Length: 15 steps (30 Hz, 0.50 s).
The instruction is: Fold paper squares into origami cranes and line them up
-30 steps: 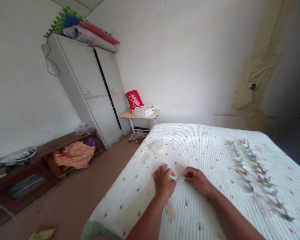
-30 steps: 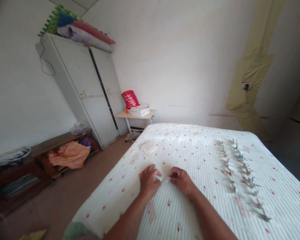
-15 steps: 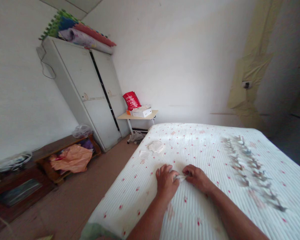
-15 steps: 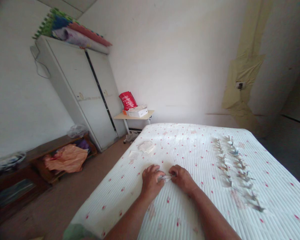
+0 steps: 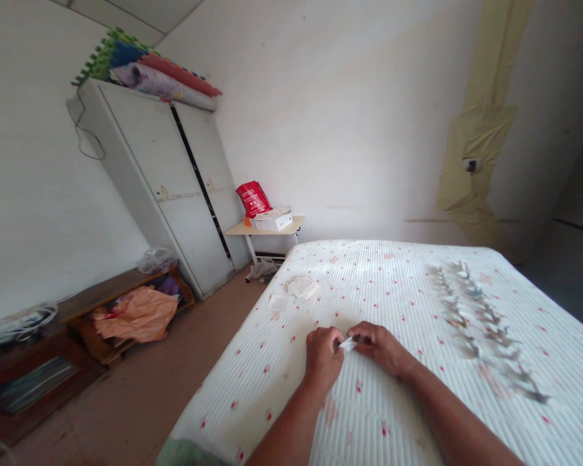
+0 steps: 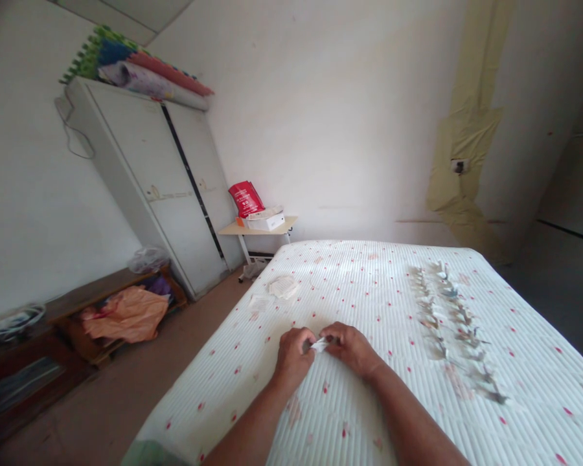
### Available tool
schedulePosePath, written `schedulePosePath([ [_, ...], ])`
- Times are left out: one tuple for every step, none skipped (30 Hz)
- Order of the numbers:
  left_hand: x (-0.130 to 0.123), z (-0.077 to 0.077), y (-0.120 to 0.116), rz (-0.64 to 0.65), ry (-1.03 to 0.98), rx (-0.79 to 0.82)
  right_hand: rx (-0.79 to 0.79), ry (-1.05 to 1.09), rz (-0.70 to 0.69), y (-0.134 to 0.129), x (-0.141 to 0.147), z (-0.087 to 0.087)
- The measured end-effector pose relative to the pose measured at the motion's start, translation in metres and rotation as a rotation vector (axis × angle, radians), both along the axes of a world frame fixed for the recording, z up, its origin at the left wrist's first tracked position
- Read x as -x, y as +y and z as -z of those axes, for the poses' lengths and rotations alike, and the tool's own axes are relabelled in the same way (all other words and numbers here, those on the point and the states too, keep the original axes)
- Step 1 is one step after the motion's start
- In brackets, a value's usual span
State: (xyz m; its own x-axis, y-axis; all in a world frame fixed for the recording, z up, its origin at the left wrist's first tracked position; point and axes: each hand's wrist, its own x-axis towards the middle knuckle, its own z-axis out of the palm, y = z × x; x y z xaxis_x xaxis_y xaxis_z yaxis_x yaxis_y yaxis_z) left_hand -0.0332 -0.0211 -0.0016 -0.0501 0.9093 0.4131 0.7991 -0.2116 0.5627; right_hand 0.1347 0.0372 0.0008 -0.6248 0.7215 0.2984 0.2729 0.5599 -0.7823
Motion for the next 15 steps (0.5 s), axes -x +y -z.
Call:
schedulePosePath([
  [0.000, 0.001, 0.000, 0.000, -0.011, -0.004, 0.027, 0.009, -0.005, -0.001, 0.000, 0.000],
  [0.001, 0.002, 0.001, -0.002, -0.024, -0.008, 0.056, 0.015, -0.007, -0.002, 0.000, 0.001],
  [0.001, 0.003, 0.001, -0.004, -0.040, -0.015, 0.087, 0.019, -0.006, -0.003, 0.001, 0.001],
  [0.002, 0.004, 0.002, -0.006, -0.056, -0.024, 0.116, 0.023, -0.006, -0.003, 0.001, 0.002],
  [0.002, 0.005, 0.002, -0.006, -0.069, -0.037, 0.138, 0.030, -0.004, -0.004, 0.002, 0.002],
  [0.002, 0.005, 0.003, 0.000, -0.077, -0.052, 0.150, 0.039, 0.000, -0.005, 0.003, 0.002],
  [0.002, 0.006, 0.003, 0.009, -0.081, -0.071, 0.148, 0.047, 0.002, -0.006, 0.004, 0.001],
  [0.002, 0.006, 0.003, 0.019, -0.082, -0.093, 0.133, 0.055, 0.000, -0.007, 0.006, 0.000],
  [0.001, 0.006, 0.003, 0.030, -0.081, -0.118, 0.105, 0.060, -0.001, -0.008, 0.007, -0.001],
  [0.001, 0.006, 0.002, 0.040, -0.081, -0.143, 0.067, 0.063, -0.001, -0.009, 0.009, -0.003],
  [0.000, 0.005, 0.002, 0.049, -0.088, -0.165, 0.020, 0.066, 0.002, -0.010, 0.010, -0.005],
  [0.000, 0.003, 0.001, 0.056, -0.102, -0.184, -0.028, 0.069, 0.014, -0.011, 0.012, -0.007],
  [0.000, 0.002, 0.000, 0.054, -0.131, -0.196, -0.075, 0.075, 0.035, -0.012, 0.013, -0.009],
  [0.000, 0.000, 0.000, 0.051, -0.177, -0.202, -0.117, 0.083, 0.065, -0.013, 0.014, -0.011],
  [0.000, -0.003, -0.001, 0.046, -0.238, -0.196, -0.156, 0.093, 0.093, -0.014, 0.014, -0.013],
])
